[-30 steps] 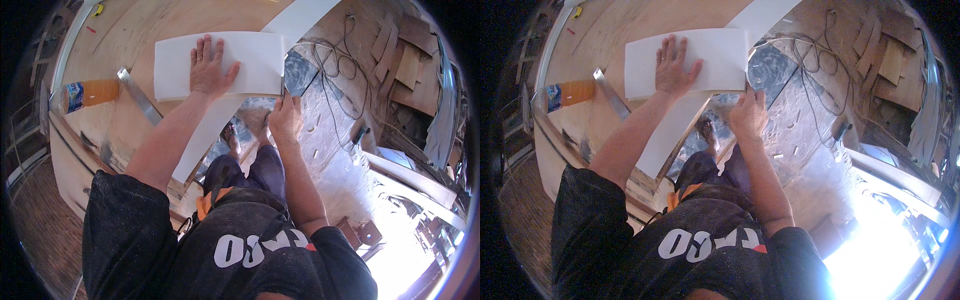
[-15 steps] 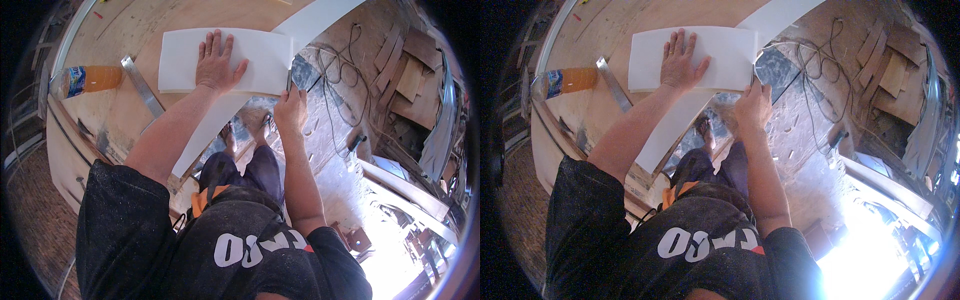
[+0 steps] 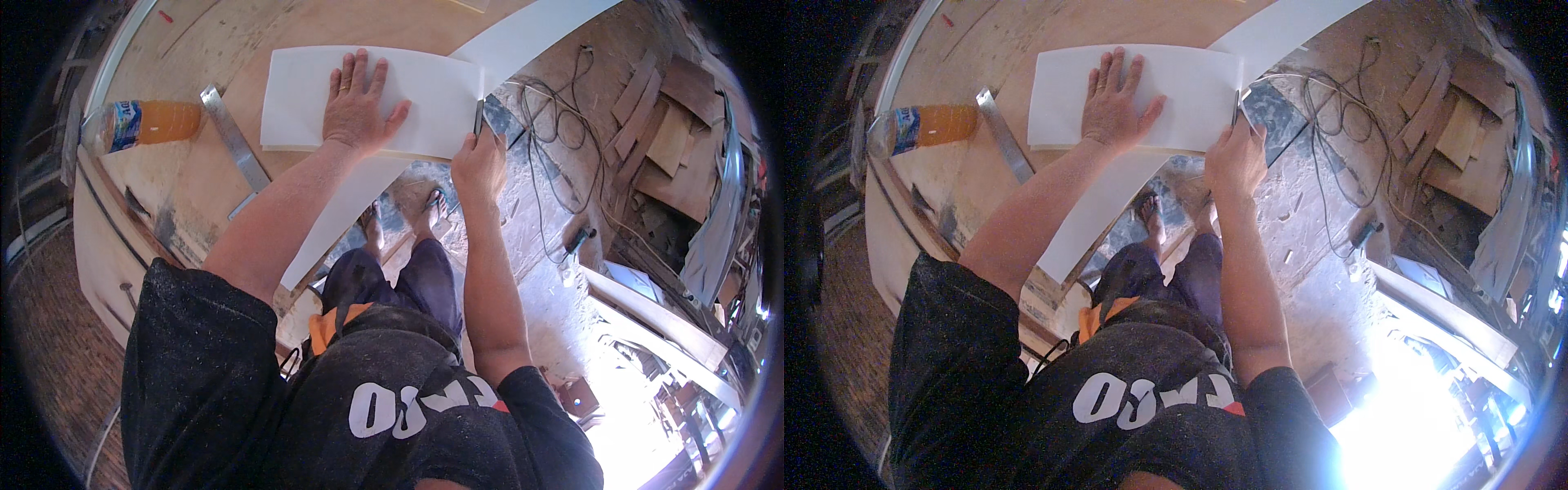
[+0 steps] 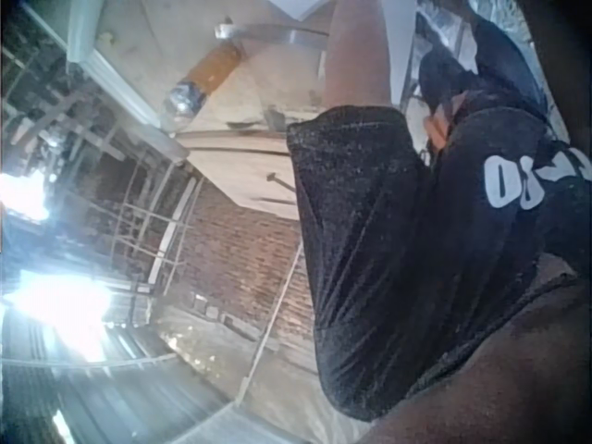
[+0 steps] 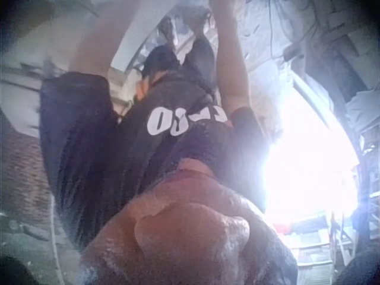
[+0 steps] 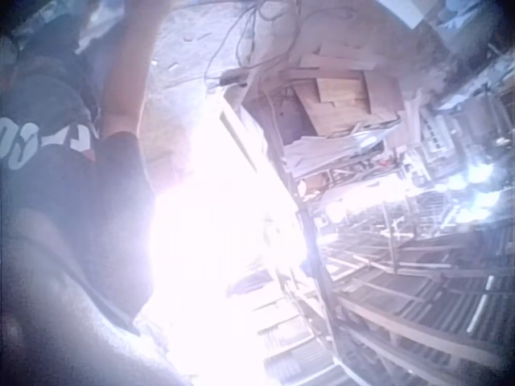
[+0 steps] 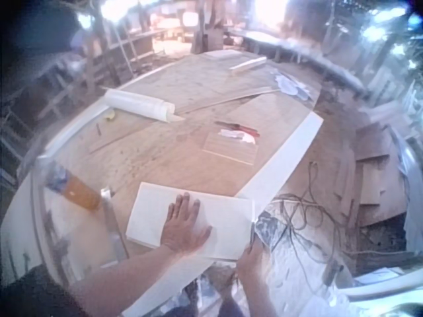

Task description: The person trims excess material from the edge of a white board using a scraper and a utility knife, peels off a strip, and sands the edge with a block.

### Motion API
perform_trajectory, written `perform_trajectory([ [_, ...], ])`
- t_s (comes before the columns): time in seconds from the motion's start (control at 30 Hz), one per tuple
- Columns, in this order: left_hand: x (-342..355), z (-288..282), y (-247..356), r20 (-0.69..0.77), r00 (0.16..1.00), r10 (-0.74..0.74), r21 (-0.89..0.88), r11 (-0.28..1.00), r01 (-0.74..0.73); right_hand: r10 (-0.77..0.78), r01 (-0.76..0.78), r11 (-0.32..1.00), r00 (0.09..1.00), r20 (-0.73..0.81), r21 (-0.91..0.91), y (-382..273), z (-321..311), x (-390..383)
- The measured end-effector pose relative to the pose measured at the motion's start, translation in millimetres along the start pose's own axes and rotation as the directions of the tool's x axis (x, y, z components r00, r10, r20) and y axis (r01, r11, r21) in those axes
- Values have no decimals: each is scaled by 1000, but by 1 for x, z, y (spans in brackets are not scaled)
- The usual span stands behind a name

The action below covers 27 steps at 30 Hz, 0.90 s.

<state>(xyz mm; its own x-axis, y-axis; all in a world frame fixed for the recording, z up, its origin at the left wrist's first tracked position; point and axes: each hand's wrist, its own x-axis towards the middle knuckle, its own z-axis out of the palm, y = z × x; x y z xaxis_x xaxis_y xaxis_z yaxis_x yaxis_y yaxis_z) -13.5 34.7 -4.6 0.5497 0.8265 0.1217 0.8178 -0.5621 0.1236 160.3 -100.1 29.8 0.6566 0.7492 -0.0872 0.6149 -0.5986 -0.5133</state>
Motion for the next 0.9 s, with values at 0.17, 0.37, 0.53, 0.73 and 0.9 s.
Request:
perform_trajectory([
  [0.17, 2, -2, 1, 22, 1000, -5, 2, 1000, 5, -21, 21, 999, 1000, 4, -26, -3, 2, 21],
  [0.37, -1, -1, -1, 5, 1000, 0, -4, 1000, 0, -46, 45, 997, 999, -18, -68, -12, 1, 38],
  [0.53, 0, -3, 0, 7, 1000, 5, -18, 1000, -5, -29, 29, 995, 1000, 1, -95, -13, 4, 53],
  [0.73, 0, -6, 1, 29, 1000, 4, -8, 1000, -4, -65, 59, 987, 997, -35, -147, -13, 9, 72],
  [0.9, 3, -6, 3, 11, 999, 30, -48, 998, -30, 20, -16, 997, 999, -46, 74, 16, -30, 131],
])
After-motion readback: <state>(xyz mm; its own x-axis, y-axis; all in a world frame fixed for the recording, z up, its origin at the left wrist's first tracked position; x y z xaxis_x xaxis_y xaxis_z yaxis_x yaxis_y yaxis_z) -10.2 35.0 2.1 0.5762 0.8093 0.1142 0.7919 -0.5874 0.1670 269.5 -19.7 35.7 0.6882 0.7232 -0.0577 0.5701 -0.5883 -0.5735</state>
